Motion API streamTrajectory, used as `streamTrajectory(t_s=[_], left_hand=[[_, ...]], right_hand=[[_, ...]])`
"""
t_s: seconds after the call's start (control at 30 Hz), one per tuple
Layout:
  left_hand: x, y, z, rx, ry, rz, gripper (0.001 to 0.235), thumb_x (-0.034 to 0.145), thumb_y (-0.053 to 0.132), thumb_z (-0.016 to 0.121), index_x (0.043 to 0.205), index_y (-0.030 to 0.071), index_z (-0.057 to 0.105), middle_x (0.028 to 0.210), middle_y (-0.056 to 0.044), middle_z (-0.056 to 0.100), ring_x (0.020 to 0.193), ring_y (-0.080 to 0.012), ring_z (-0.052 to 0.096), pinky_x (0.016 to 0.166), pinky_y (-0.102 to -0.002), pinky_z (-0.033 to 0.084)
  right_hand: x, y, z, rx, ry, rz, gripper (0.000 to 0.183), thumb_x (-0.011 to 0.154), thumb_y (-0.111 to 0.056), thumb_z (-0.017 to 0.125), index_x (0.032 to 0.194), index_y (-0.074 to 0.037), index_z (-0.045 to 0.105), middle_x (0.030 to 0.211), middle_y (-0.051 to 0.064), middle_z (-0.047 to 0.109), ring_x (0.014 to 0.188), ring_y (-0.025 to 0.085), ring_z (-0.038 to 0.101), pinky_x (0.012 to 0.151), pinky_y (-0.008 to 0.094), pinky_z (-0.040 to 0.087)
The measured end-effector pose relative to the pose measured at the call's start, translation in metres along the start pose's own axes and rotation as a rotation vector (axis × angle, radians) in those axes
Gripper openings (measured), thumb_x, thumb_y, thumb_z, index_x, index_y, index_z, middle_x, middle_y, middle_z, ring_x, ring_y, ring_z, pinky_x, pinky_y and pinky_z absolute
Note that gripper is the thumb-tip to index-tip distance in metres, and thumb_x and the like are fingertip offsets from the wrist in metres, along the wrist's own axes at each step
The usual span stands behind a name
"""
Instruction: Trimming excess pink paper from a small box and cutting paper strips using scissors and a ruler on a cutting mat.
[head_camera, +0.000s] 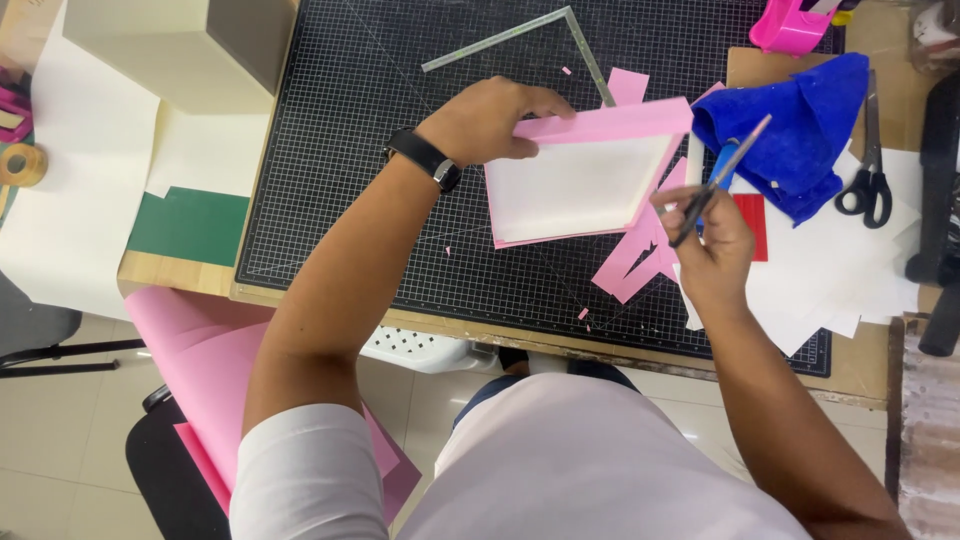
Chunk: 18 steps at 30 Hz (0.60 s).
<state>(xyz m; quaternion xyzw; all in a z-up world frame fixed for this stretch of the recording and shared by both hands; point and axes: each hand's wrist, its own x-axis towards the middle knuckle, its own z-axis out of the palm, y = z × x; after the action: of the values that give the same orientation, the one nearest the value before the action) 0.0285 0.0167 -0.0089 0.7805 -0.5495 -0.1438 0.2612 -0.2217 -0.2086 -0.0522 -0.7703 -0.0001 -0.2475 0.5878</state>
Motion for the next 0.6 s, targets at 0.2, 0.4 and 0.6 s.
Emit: streamTrajectory(t_s=[0.2, 0.4, 0.6], left_hand=[[0.002, -0.001, 0.0, -0.087, -0.031, 0.021, 0.058, 0.08, 0.013, 0.085, 0.135, 0.011, 0.066, 0.136, -0.008, 0.069, 0.121, -0.029, 0.066, 0.097, -0.044, 0.049], [-0.052, 0.021, -0.004, -0.292, 0.135, 0.046, 0.045, 0.103, 0.031, 0.065, 0.139, 0.005, 0.06, 0.143, -0.015, 0.063, 0.13, -0.0282, 0.062, 0.109, -0.038, 0.049], [-0.096, 0.029, 0.036, -0.487, 0.476, -0.152, 0.046, 0.086, -0.008, 0.076, 0.128, 0.011, 0.071, 0.141, -0.014, 0.064, 0.119, -0.0414, 0.068, 0.093, -0.056, 0.061]], right_hand=[[0.051, -0.022, 0.013, -0.261, -0.153, -0.232, 0.025, 0.109, -0.013, 0.061, 0.133, -0.004, 0.06, 0.134, 0.014, 0.064, 0.14, 0.032, 0.054, 0.12, 0.048, 0.04], [0.067, 0.003, 0.016, -0.321, -0.249, -0.204, 0.035, 0.106, -0.011, 0.067, 0.14, -0.005, 0.06, 0.135, 0.012, 0.065, 0.14, 0.03, 0.051, 0.121, 0.047, 0.038], [0.052, 0.01, 0.02, -0.232, -0.165, -0.253, 0.026, 0.104, -0.014, 0.077, 0.126, -0.001, 0.071, 0.12, 0.012, 0.073, 0.136, 0.035, 0.059, 0.125, 0.051, 0.025]])
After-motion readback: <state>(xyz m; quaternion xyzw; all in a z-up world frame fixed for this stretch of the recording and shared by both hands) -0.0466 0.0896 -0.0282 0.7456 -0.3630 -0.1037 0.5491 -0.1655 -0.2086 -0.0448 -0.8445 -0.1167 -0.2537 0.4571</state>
